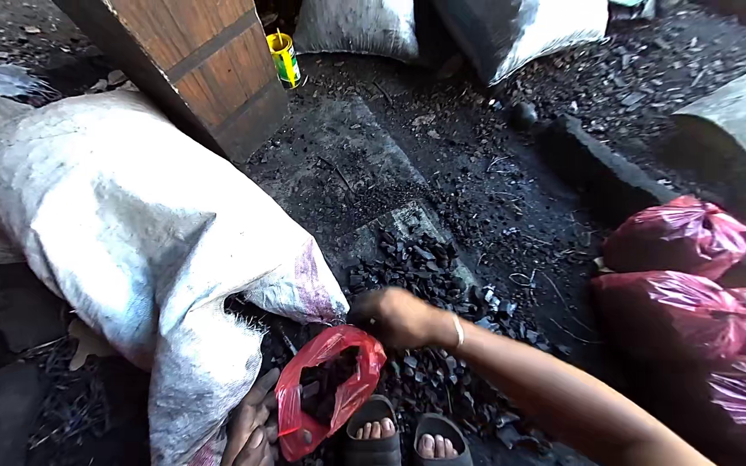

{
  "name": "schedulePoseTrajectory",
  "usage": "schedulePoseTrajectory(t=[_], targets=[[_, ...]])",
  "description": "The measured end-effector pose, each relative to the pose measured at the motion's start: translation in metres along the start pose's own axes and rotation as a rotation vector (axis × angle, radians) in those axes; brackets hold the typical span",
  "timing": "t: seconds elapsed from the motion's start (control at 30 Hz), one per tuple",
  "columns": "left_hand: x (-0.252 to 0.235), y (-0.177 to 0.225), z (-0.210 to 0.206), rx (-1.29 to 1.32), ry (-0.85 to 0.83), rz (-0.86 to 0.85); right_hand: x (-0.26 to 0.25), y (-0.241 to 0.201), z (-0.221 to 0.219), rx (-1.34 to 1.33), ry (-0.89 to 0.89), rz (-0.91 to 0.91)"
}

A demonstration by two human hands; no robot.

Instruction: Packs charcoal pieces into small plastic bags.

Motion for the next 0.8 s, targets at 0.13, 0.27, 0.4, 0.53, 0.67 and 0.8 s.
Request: schedulePoseTrajectory(t=[0.13, 0.27, 0.4, 0.53, 0.67, 0.8], targets=[[-0.002, 0.0, -0.002, -0.002, -0.027, 0.003, 0.036, 0.135, 0.054, 0.051, 0.135, -0.717], [-0.005, 0.001, -0.005, -0.004, -0.038, 0.007, 0.055, 0.199, 0.039, 0.143, 0.112, -1.0], [-0.001, 0.0, -0.001, 0.011, -0.019, -0.012, 0.053, 0.2, 0.039, 0.095, 0.095, -1.035], [0.002, 0.003, -0.002, -0.038, 0.017, -0.023, 0.058, 0.188, 0.054, 0.003, 0.272, -0.95], [-0.001, 0.006, -0.005, -0.039, 0.061, -0.02, 0.045, 0.082, 0.071, -0.367, 0.39, -0.222], [-0.004, 0.008, -0.004, -0.026, 0.092, -0.024, -0.002, -0.034, 0.003, -0.248, 0.049, 0.283]])
Point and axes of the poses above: each hand's wrist, its own x-axis away from the middle knuckle, its own z-axis out of the back of the hand, y = z × x, the point moved 4 cm from there along -x, towards the middle knuckle, and after that the axes turned 12 degrees about -y, right-handed, at the moved point
